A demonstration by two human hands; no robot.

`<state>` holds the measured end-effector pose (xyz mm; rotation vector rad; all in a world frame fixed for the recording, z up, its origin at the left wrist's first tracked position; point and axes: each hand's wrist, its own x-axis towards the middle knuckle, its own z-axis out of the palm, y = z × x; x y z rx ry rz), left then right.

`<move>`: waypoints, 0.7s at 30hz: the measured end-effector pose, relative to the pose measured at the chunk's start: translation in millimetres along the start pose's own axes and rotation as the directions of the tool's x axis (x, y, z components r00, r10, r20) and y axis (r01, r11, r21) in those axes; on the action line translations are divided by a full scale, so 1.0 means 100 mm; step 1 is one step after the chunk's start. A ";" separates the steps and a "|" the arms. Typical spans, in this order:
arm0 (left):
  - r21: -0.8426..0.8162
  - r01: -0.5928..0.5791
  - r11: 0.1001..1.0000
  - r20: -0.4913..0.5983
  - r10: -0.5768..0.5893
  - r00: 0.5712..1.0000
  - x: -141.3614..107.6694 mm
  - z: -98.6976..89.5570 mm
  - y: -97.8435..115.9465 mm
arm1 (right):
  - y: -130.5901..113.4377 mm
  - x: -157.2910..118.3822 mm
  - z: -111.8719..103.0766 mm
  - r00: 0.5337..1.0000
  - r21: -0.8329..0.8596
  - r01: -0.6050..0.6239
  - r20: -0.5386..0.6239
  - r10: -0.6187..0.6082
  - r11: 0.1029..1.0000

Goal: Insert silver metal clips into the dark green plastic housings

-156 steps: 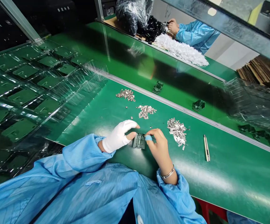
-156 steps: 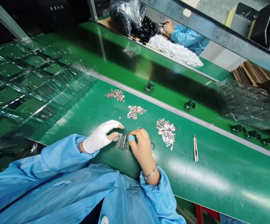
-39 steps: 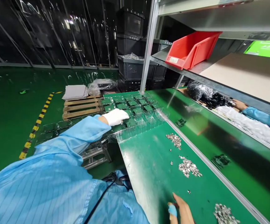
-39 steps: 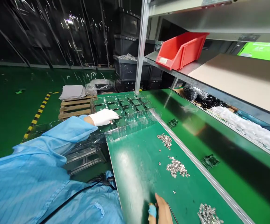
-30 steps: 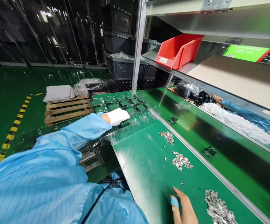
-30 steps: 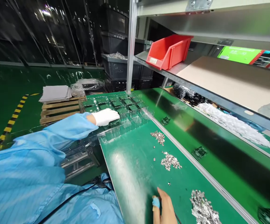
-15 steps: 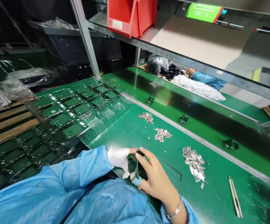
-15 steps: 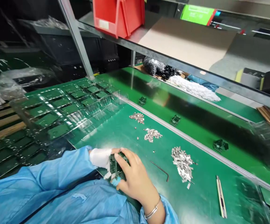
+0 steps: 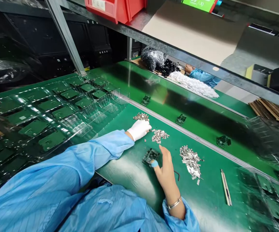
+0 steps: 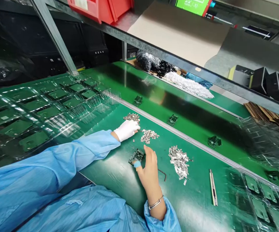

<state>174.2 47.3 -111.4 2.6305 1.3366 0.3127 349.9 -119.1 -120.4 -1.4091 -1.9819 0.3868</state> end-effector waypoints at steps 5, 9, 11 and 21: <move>0.099 -0.036 0.994 0.020 0.034 0.999 0.11 0.06 0.13 | 0.14 -0.02 -0.06 0.993 0.096 -0.084 -0.078 0.092 0.992; 0.115 -0.005 0.993 -0.005 0.006 1.000 0.02 0.01 0.10 | 0.12 -0.01 -0.08 0.986 0.152 -0.123 -0.097 0.138 0.981; 0.120 0.012 0.993 -0.008 -0.011 1.000 -0.02 -0.02 0.06 | 0.09 -0.01 -0.09 0.986 0.163 -0.111 -0.105 0.129 0.980; 0.096 0.033 0.995 0.053 -0.038 0.998 0.14 0.08 0.10 | 0.05 -0.04 -0.09 0.990 0.187 -0.090 -0.089 0.108 0.978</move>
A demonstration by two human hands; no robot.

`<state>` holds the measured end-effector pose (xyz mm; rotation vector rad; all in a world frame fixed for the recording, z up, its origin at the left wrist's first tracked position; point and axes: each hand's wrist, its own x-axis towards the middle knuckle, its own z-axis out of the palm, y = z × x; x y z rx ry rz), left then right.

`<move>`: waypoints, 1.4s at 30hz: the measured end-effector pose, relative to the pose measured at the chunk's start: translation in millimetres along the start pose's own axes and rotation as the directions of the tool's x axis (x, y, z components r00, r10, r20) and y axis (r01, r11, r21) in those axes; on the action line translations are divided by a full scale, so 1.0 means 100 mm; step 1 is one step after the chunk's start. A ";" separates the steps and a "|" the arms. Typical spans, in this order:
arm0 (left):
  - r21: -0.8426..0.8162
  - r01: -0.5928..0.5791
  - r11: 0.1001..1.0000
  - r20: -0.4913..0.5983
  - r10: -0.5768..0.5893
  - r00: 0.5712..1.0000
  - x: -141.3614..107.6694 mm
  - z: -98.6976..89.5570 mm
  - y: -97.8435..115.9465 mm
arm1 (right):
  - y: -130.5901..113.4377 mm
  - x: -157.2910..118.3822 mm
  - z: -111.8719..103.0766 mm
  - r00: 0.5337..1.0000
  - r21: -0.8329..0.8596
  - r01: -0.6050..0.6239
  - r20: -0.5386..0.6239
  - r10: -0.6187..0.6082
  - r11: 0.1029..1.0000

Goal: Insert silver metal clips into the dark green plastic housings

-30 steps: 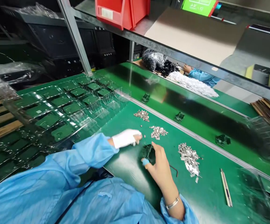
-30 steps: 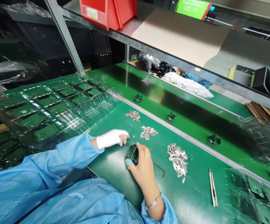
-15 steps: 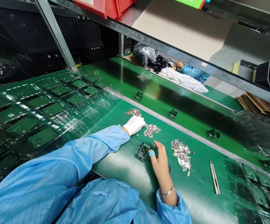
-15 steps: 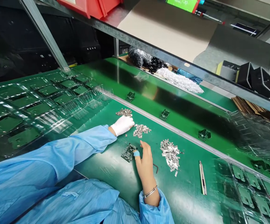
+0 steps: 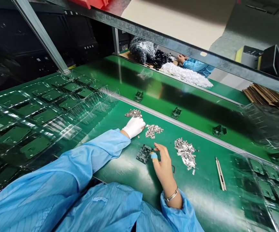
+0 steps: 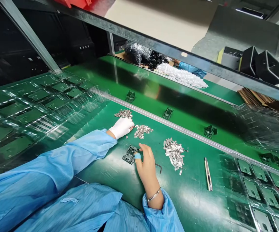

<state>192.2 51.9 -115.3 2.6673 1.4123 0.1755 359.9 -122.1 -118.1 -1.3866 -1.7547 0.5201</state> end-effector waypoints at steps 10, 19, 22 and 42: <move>-0.942 -0.040 0.332 0.007 0.138 0.990 -0.94 -0.37 0.57 | -0.16 -0.06 0.00 0.994 0.484 -0.103 0.024 0.105 0.869; -0.889 -0.091 0.448 -0.094 0.015 0.995 -1.37 -0.17 0.78 | -0.22 -0.18 -0.02 0.969 0.535 -0.161 0.246 0.030 0.829; -0.825 -0.180 0.536 -0.192 0.035 0.981 -1.42 -0.21 0.81 | -0.24 -0.20 -0.04 0.964 0.499 -0.172 0.261 0.042 0.850; -0.670 -0.145 0.728 -0.132 0.075 0.988 -1.22 0.05 0.81 | -0.11 -0.12 -0.07 0.999 0.061 0.037 -0.040 -0.034 0.997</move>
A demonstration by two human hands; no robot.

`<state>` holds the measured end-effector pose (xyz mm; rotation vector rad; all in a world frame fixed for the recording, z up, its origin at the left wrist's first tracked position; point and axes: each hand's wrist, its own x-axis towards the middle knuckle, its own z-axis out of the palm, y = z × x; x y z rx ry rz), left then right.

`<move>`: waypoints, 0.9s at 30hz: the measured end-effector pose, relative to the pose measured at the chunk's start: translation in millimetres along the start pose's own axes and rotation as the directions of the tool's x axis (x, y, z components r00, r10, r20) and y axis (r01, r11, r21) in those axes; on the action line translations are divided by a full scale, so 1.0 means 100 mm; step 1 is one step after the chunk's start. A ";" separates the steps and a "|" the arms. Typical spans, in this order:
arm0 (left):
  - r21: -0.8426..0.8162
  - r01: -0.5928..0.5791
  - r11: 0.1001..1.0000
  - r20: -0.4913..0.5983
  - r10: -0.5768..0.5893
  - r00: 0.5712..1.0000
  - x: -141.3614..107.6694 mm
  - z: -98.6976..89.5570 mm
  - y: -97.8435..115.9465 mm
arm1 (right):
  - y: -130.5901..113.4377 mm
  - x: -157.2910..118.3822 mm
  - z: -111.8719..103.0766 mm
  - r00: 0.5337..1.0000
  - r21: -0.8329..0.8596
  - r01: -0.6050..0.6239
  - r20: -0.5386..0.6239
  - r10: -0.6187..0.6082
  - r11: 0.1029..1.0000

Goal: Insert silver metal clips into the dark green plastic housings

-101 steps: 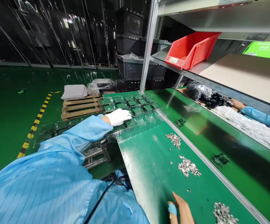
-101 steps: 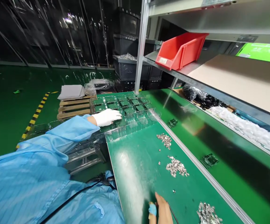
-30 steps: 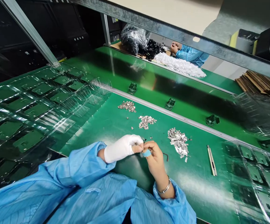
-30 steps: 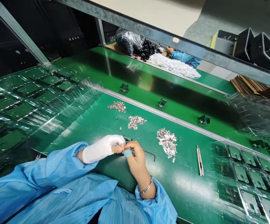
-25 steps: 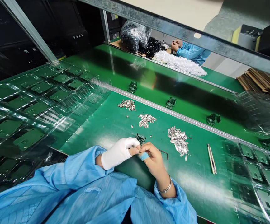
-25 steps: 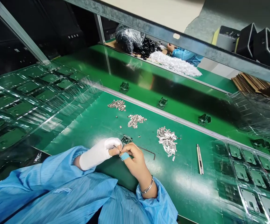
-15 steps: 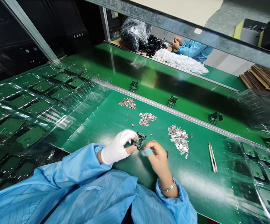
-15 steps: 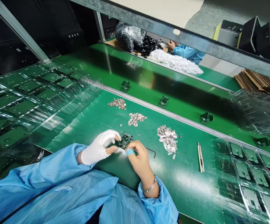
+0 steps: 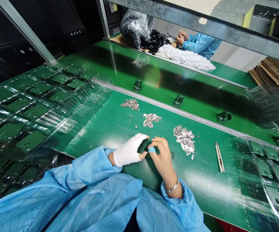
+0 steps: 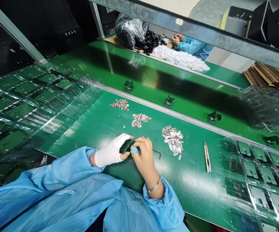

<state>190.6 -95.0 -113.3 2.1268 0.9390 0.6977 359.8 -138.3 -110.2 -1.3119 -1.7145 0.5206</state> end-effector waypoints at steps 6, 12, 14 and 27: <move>0.024 -0.018 1.000 -0.009 0.018 1.000 0.01 -0.02 0.03 | 0.01 -0.03 0.02 0.998 -0.086 0.067 0.027 -0.065 0.994; 0.132 -0.095 0.987 -0.020 0.098 0.995 -0.01 -0.01 0.03 | 0.01 -0.03 0.02 0.998 -0.078 0.061 0.030 -0.059 0.995; 0.223 -0.122 0.967 -0.010 0.127 0.992 -0.02 -0.01 0.03 | 0.02 -0.03 0.02 0.998 -0.057 0.051 0.024 -0.050 0.997; 0.141 -0.088 0.986 -0.031 0.094 0.995 -0.01 -0.05 0.04 | -0.01 -0.01 0.07 0.999 0.091 -0.053 0.007 0.052 0.994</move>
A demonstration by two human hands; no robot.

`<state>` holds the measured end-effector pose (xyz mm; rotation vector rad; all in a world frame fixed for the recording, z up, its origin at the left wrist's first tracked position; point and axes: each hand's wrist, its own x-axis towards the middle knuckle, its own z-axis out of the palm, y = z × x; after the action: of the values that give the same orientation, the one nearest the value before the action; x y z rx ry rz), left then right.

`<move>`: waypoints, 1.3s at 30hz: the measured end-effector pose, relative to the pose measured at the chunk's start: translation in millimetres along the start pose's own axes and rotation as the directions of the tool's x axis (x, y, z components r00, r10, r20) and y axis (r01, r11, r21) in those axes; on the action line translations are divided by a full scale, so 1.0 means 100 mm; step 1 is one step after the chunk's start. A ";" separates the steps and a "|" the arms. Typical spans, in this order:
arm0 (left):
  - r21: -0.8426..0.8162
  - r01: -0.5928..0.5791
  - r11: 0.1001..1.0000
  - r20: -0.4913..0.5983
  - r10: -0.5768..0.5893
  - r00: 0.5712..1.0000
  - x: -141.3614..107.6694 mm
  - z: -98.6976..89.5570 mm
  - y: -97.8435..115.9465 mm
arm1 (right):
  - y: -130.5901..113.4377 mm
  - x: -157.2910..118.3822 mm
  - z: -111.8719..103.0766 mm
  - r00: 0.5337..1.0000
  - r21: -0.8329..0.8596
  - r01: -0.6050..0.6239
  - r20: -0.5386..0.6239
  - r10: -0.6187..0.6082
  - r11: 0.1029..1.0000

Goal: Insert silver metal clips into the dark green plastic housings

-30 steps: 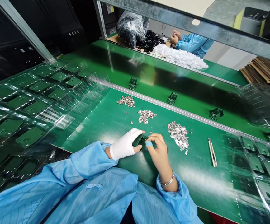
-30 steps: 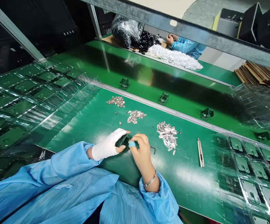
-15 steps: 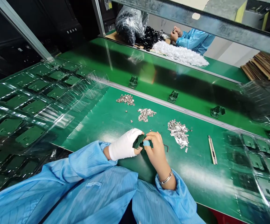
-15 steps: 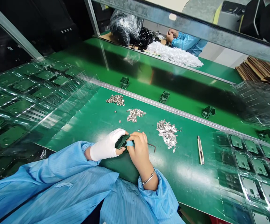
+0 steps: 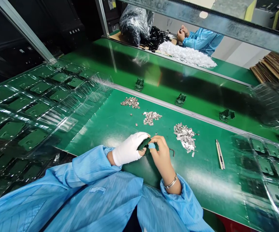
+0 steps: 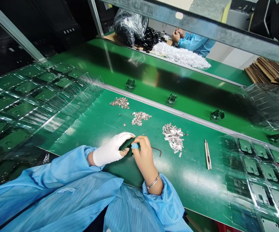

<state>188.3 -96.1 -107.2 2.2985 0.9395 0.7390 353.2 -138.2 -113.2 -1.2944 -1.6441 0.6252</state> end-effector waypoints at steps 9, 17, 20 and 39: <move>0.192 -0.046 0.980 -0.068 0.060 0.996 0.12 -0.01 0.00 | -0.03 -0.02 0.04 1.000 -0.009 -0.002 0.000 0.002 1.000; 0.316 0.059 0.947 -0.122 -0.021 0.992 0.00 0.14 0.07 | 0.05 -0.07 0.13 1.000 -0.152 0.023 -0.010 -0.025 0.988; 0.141 0.107 0.984 -0.100 -0.093 0.991 -0.02 0.15 0.06 | 0.07 -0.01 0.06 0.996 -0.076 -0.039 0.075 0.045 0.996; -0.166 0.333 0.928 0.115 -0.317 0.941 0.11 -0.02 -0.05 | -0.14 0.05 0.15 0.975 -0.375 0.002 0.209 0.082 0.927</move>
<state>191.4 -84.8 -106.1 1.9335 1.1275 0.5544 333.2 -135.9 -106.5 -1.5791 -1.9947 0.5090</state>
